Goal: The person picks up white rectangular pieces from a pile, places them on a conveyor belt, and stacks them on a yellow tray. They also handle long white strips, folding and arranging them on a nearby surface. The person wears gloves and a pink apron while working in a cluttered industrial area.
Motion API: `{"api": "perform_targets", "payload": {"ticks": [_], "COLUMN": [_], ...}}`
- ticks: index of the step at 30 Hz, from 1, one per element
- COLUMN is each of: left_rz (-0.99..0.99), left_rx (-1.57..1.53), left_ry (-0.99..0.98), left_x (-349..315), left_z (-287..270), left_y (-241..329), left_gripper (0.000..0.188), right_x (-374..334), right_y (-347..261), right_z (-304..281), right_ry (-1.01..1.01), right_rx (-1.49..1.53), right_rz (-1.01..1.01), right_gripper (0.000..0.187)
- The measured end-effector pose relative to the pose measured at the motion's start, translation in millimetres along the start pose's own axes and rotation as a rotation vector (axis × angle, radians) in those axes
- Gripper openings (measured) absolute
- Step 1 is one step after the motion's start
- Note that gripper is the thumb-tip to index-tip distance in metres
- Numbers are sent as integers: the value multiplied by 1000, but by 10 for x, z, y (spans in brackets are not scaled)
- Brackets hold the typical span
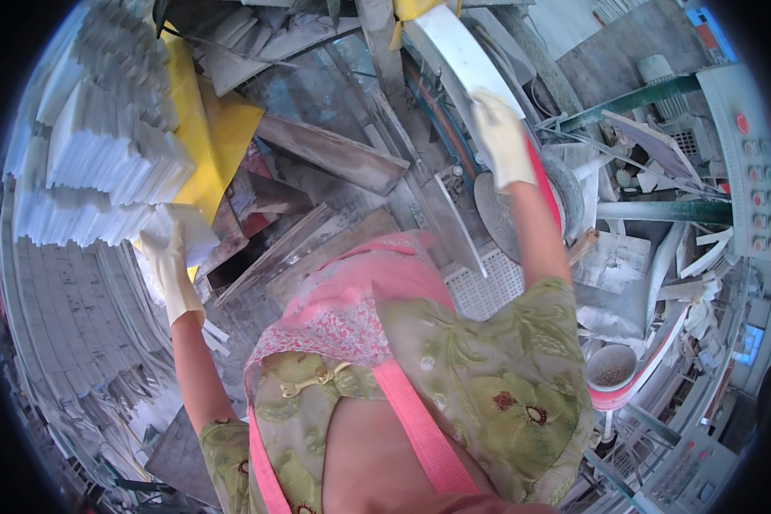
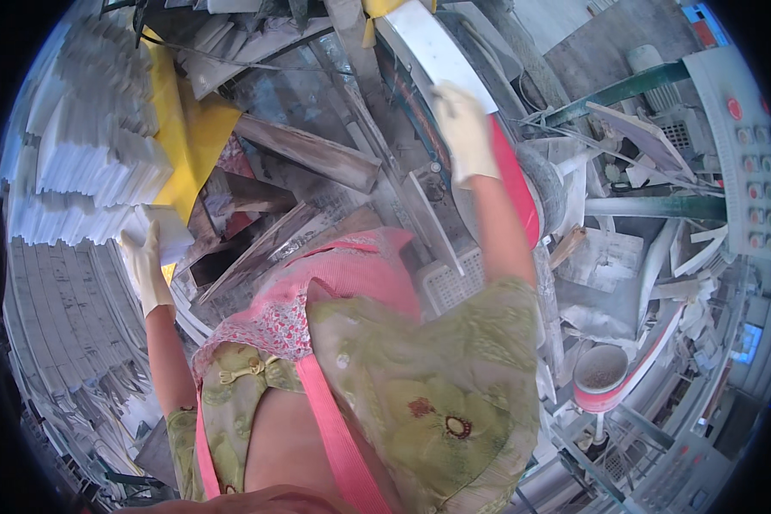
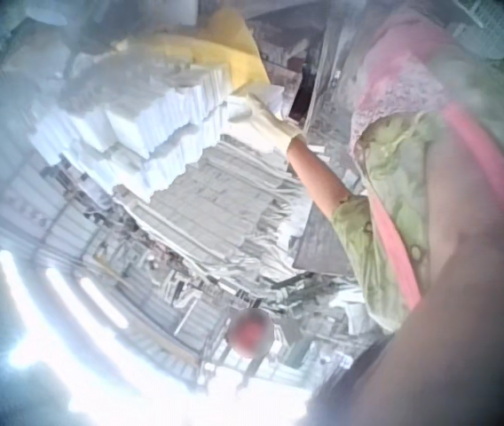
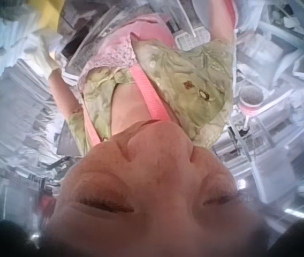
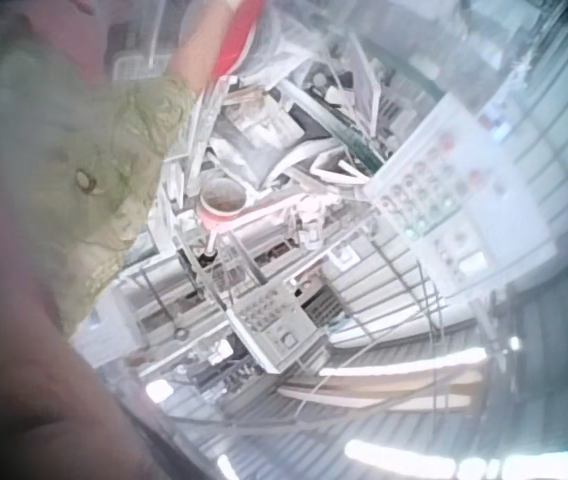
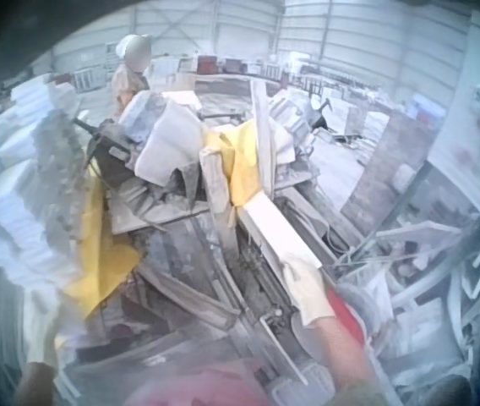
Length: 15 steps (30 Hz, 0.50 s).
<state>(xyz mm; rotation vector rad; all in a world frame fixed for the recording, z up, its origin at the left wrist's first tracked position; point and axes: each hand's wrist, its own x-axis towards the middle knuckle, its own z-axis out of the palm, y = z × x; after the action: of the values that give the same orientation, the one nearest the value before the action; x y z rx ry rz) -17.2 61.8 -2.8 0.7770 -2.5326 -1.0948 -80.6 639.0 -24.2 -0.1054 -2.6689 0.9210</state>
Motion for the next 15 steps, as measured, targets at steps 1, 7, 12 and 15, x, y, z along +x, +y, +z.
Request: {"api": "perform_targets", "payload": {"ticks": [1,7,12,15], "left_rz": [-18,18,101,90], "left_rx": [6,-68,132,121], "left_ry": [2,57,76,68], "left_x": [50,194,310,310], "left_z": [29,47,-18,-23], "left_y": [-44,-437,-567,-595], "left_gripper": [94,95,90,90], "right_x": [13,99,144,220], "right_y": [295,854,855,864], "right_z": [-274,-200,-33,-243], "right_ry": [-14,-327,-132,-74], "right_rx": [-265,-847,-828,-735], "right_rz": [-138,-210,-316,-391], "right_gripper": [30,72,64,59]}}
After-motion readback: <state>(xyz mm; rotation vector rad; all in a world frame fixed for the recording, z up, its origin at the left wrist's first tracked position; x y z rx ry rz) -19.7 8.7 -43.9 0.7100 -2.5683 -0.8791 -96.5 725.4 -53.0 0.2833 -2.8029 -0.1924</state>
